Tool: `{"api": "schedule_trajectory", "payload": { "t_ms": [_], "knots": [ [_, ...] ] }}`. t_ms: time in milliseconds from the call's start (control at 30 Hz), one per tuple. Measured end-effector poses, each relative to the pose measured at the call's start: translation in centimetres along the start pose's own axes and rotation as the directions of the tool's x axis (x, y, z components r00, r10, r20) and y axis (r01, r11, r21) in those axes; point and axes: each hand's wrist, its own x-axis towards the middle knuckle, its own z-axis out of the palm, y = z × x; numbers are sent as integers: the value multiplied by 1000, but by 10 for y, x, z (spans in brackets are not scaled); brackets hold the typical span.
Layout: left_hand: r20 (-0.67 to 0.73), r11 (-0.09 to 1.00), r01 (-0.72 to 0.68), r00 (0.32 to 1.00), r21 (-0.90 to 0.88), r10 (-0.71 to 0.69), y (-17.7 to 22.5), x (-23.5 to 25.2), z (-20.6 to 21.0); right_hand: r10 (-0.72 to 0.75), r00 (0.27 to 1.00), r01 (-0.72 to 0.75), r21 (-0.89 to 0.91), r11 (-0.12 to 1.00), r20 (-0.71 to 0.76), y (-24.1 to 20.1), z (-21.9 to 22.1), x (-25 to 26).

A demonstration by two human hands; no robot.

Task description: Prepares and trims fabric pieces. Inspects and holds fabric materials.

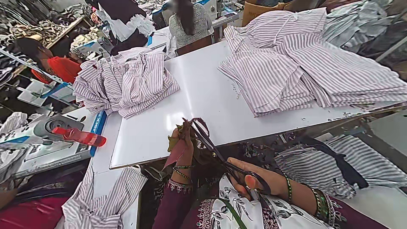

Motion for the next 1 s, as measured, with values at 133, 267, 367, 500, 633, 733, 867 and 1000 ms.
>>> {"api": "schedule_trajectory", "payload": {
  "t_ms": [133,267,367,500,633,733,867,1000],
  "knots": [
    [39,998,43,998,-42,-42,0,-4,1,-16,999,17,26,1000,-43,0,0,2],
    [72,992,99,993,-82,-93,4,-7,4,-38,998,39,10,999,-59,0,0,3],
    [91,990,72,994,-124,-61,4,-9,5,-78,993,82,40,996,-91,2,0,4],
    [127,979,125,986,-160,-105,-5,-14,5,-127,958,151,76,986,-258,3,4,6],
    [92,968,124,990,-220,-106,-14,-14,4,-66,786,-184,-335,924,-615,-19,-16,14],
    [93,923,169,985,-344,-146,-13,-14,5,-4,621,-656,-523,545,-784,-45,-52,35],
    [168,880,285,957,-381,-237,-9,-14,3,-13,515,-833,-503,231,-857,-55,-94,60],
    [238,843,384,920,-377,-313,-3,-20,0,-128,532,-818,-547,178,-837,-60,-118,66]
  ]
}}
